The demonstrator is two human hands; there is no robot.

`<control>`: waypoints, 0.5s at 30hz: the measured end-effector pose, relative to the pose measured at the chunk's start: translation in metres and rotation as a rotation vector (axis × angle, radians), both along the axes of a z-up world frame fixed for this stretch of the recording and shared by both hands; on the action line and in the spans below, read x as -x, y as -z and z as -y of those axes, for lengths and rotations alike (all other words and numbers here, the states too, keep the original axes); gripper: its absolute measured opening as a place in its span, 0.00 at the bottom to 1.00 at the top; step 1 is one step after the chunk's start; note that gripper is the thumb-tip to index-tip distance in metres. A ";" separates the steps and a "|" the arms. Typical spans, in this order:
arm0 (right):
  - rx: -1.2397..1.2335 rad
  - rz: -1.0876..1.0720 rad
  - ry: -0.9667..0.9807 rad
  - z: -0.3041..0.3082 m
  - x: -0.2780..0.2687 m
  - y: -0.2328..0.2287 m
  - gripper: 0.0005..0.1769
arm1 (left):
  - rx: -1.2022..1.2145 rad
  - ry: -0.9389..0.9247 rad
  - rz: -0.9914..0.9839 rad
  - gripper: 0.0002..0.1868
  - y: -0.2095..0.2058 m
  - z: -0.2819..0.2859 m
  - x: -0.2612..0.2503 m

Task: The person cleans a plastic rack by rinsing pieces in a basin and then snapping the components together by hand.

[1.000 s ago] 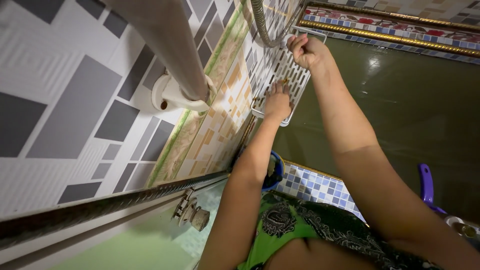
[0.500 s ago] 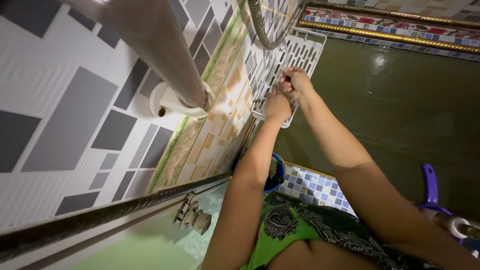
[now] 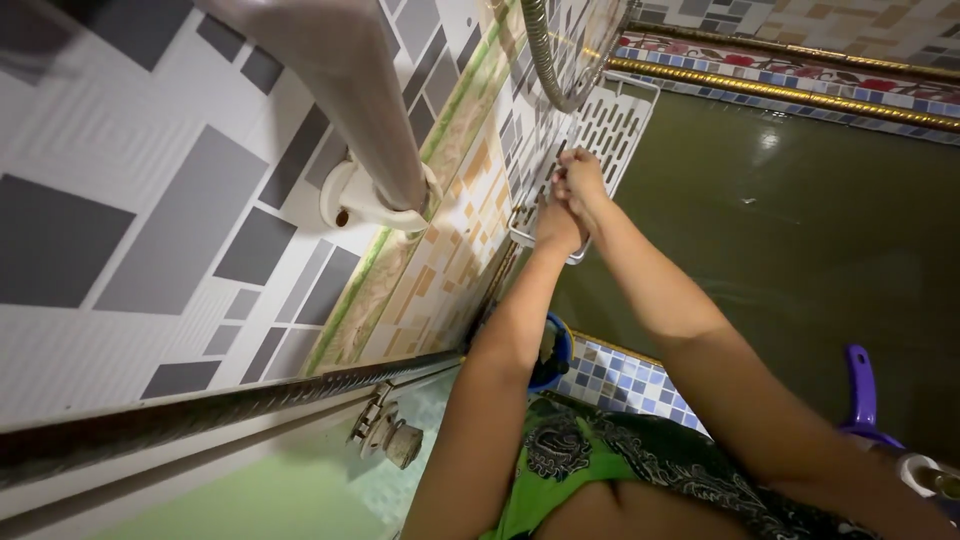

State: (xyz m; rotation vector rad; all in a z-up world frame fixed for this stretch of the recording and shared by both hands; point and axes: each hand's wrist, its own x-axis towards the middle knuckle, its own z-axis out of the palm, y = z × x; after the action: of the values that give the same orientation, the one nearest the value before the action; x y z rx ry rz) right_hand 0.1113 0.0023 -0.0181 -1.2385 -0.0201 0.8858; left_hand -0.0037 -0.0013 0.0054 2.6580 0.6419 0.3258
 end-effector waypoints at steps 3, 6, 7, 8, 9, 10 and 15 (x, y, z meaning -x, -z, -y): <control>-0.043 -0.181 -0.051 0.016 -0.015 -0.010 0.09 | 0.037 0.029 -0.158 0.34 -0.020 0.002 0.008; -0.131 -0.356 0.088 0.011 -0.045 0.011 0.11 | 0.008 0.063 -0.282 0.39 -0.038 0.003 0.010; -0.131 -0.359 0.088 0.003 -0.061 0.018 0.11 | -0.010 0.050 -0.226 0.46 -0.040 0.002 0.010; -0.074 -0.340 0.040 -0.007 -0.078 0.023 0.12 | -0.010 0.049 -0.228 0.46 -0.040 0.003 0.009; -0.018 -0.320 -0.009 -0.014 -0.087 0.030 0.13 | -0.015 0.049 -0.246 0.45 -0.040 0.003 0.009; -0.018 -0.323 -0.012 -0.021 -0.092 0.037 0.13 | -0.019 0.048 -0.263 0.45 -0.038 0.002 0.009; 0.787 1.240 -0.126 -0.016 -0.086 0.050 0.13 | -0.028 0.057 -0.237 0.43 -0.029 0.000 0.010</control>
State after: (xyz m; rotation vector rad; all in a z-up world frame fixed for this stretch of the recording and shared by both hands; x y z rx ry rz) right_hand 0.1973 0.0181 -0.0681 -2.3856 -0.8051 0.0657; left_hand -0.0134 -0.0009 0.0348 2.7604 0.6337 0.0024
